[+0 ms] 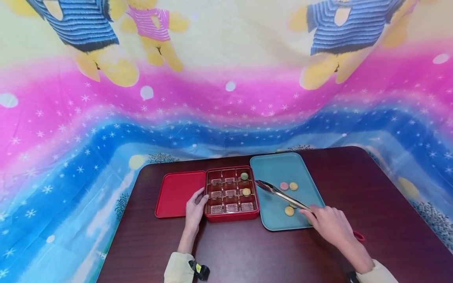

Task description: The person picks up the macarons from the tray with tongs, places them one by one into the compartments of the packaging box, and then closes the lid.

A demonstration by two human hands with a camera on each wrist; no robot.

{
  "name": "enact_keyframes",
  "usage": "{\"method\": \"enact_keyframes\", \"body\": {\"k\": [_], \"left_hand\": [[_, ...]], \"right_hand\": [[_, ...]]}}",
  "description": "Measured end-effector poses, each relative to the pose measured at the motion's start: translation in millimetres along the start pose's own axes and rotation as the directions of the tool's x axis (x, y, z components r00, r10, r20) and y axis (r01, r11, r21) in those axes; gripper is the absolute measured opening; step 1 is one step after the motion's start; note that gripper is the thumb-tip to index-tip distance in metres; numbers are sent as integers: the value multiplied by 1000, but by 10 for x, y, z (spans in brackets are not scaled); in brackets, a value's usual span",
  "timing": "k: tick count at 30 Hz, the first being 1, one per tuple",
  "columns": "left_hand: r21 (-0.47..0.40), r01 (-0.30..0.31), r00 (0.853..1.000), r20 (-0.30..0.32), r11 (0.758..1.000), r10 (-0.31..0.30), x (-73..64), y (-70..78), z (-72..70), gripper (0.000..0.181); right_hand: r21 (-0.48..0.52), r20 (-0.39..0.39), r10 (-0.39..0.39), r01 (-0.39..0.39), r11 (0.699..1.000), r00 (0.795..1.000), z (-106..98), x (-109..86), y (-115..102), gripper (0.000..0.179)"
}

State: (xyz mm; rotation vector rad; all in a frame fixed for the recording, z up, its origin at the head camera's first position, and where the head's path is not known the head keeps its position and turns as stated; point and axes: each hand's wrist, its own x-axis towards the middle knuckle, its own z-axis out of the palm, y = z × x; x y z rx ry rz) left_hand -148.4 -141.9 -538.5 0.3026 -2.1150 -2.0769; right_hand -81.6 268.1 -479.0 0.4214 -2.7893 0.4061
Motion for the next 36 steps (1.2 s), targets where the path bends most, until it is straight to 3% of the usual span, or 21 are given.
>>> {"method": "enact_keyframes", "body": {"k": [11, 21, 30, 36], "left_hand": [[-1, 0, 1000, -2, 1000, 0, -13, 23, -1, 41], [-10, 5, 1000, -4, 1000, -5, 8, 3, -2, 42], [-8, 6, 1000, -5, 1000, -6, -7, 22, 6, 41], [0, -4, 1000, 1, 1000, 4, -5, 13, 1, 42]], "right_hand": [[7, -59, -28, 28, 1000, 998, 60, 51, -143, 45], [22, -14, -16, 17, 1000, 1000, 68, 67, -234, 43], [32, -72, -77, 80, 996, 994, 134, 79, -323, 44], [39, -39, -79, 81, 996, 996, 168, 88, -387, 44]]}}
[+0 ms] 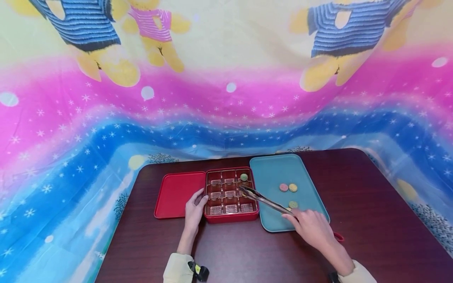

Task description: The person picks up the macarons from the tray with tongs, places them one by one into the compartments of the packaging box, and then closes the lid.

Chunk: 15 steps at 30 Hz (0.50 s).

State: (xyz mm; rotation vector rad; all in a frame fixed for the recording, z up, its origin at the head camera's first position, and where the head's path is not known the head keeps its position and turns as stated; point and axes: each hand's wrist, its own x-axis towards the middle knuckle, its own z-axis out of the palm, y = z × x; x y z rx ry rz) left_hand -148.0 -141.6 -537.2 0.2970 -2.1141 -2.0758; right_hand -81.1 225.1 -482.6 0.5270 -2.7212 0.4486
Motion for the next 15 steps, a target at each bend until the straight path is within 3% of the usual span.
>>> {"method": "enact_keyframes", "body": {"k": [15], "left_hand": [[-4, 5, 1000, -2, 1000, -5, 0, 8, 6, 42]], "right_hand": [[-18, 62, 21, -20, 1000, 998, 40, -17, -42, 44]]}}
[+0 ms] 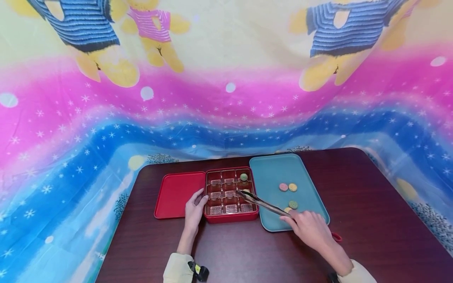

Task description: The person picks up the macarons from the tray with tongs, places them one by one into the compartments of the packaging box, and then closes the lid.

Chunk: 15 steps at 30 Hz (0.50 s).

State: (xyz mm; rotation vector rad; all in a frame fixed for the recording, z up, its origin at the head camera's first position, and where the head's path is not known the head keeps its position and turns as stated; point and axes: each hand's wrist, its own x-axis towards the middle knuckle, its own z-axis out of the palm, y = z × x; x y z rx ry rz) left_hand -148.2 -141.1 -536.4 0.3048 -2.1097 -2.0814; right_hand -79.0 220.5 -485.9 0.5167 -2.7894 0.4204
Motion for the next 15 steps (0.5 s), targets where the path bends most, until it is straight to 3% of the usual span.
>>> {"method": "enact_keyframes", "body": {"k": [15], "left_hand": [[7, -5, 1000, 5, 1000, 5, -1, -10, 2, 43]], "right_hand": [[-35, -19, -6, 5, 999, 1000, 36, -35, 5, 46]]}}
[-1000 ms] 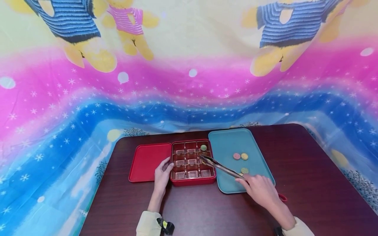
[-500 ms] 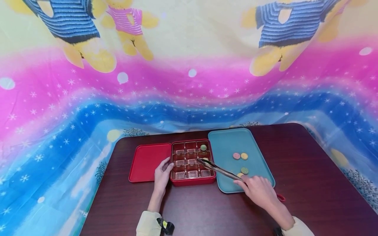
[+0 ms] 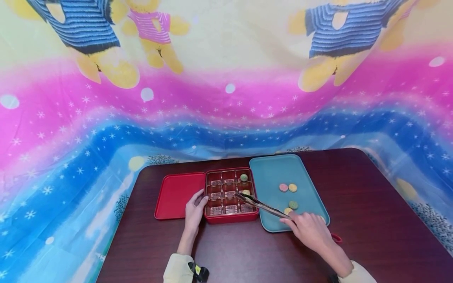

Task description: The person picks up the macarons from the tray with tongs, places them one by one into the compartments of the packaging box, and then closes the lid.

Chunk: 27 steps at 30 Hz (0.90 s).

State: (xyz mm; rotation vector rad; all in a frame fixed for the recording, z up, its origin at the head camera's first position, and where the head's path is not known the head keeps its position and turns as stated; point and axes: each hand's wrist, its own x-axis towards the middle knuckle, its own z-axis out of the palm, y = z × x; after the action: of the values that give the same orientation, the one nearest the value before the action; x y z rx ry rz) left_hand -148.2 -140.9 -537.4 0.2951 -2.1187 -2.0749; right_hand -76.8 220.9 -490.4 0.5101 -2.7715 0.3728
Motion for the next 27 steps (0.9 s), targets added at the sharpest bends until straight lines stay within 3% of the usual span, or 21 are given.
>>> {"method": "enact_keyframes", "body": {"k": [10, 18, 27], "left_hand": [[-7, 9, 1000, -2, 1000, -9, 2, -4, -5, 42], [-6, 9, 1000, -9, 1000, -9, 14, 11, 3, 42], [-1, 15, 1000, 0, 1000, -15, -5, 5, -6, 43]], "right_hand": [[26, 58, 64, -66, 997, 996, 17, 14, -6, 36], [28, -17, 39, -38, 999, 999, 5, 25, 72, 38], [31, -28, 52, -51, 998, 998, -39, -13, 166, 36]]}}
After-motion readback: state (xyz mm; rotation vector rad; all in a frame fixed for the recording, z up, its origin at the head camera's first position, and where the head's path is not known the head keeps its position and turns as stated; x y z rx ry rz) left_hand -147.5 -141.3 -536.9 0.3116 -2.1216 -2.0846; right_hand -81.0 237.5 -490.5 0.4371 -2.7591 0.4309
